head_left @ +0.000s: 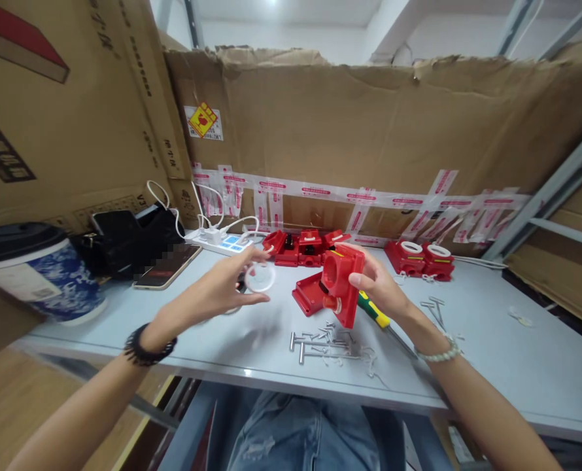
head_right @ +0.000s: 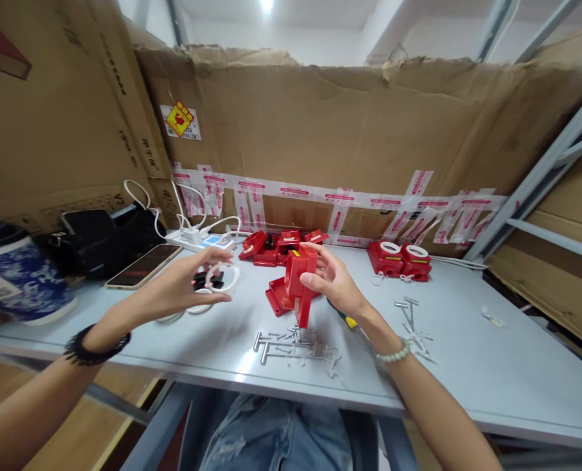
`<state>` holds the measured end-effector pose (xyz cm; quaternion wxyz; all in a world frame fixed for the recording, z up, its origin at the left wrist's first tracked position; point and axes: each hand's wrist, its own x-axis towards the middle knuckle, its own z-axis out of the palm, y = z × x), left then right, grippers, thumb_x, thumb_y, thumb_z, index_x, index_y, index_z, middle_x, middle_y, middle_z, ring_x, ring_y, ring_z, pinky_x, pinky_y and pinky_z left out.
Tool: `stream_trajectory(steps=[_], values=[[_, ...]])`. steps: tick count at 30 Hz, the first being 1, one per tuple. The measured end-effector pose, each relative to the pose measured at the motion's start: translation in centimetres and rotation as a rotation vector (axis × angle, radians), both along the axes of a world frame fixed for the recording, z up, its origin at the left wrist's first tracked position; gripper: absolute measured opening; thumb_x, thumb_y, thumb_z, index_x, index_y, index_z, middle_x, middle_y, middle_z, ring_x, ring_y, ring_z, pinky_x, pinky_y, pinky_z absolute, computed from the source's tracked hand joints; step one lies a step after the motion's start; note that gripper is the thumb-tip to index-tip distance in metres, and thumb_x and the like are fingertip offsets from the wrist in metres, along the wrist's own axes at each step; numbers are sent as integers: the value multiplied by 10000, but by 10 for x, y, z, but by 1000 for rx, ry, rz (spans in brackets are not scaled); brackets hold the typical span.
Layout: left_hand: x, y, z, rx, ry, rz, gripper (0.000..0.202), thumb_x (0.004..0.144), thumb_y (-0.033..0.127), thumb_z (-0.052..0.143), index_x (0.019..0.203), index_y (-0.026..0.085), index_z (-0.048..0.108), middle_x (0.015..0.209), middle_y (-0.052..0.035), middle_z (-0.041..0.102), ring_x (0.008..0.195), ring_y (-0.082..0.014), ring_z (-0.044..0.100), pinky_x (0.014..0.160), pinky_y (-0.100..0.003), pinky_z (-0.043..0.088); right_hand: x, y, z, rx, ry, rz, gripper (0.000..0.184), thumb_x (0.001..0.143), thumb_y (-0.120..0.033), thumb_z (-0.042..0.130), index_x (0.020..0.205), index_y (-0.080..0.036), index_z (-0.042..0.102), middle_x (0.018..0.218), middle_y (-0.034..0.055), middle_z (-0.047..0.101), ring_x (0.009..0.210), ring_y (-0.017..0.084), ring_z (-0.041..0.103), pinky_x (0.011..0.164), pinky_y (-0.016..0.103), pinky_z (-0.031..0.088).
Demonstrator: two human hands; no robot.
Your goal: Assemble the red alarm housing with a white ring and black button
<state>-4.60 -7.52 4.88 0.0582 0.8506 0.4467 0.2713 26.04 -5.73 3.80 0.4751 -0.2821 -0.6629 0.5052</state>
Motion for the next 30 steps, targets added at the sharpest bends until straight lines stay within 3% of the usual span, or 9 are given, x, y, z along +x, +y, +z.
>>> stream_trajectory(steps=[4,8,13,18,25,30], values=[[65,4,16,205,-126,-156,378,745,244,724,1063,193,526,1046,-49,631,945,-201,616,828,-324,502,0,-1,-4,22,29,-17,640,688,-456,754,1239,-248,505,1210,88,628,1036,225,640,901,393,517],[98,16,15,285,-166,-265,421,699,155,759,1060,167,544,1044,-67,629,966,-204,623,826,-334,526,4,2,-10,43,48,-76,636,677,-407,773,1232,-262,499,1222,82,626,1095,228,619,971,415,483],[98,24,-3,341,-248,-365,512,745,150,738,1206,197,520,1191,-100,607,1086,-215,615,903,-371,537,3,5,-13,64,51,-133,605,682,-388,772,1212,-277,502,1187,62,631,1063,216,630,974,419,484],[97,26,-17,244,-552,-469,610,731,194,768,1236,198,427,1210,-116,610,1104,-206,631,933,-351,549,-1,3,-14,90,23,-166,642,662,-373,790,1224,-290,491,1099,50,645,999,211,639,954,425,489],[97,29,-18,98,-747,-559,701,555,269,885,1138,179,506,1111,-97,653,989,-196,664,876,-316,568,-2,-4,-11,125,-5,-136,641,697,-374,766,1261,-296,472,1145,61,633,1070,229,613,973,441,476],[95,31,-17,190,-775,-548,656,478,381,899,1027,169,609,944,-55,654,838,-164,630,744,-283,548,-5,-6,-13,104,37,-98,657,687,-425,766,1262,-299,475,1200,70,613,1098,236,604,989,454,471]])
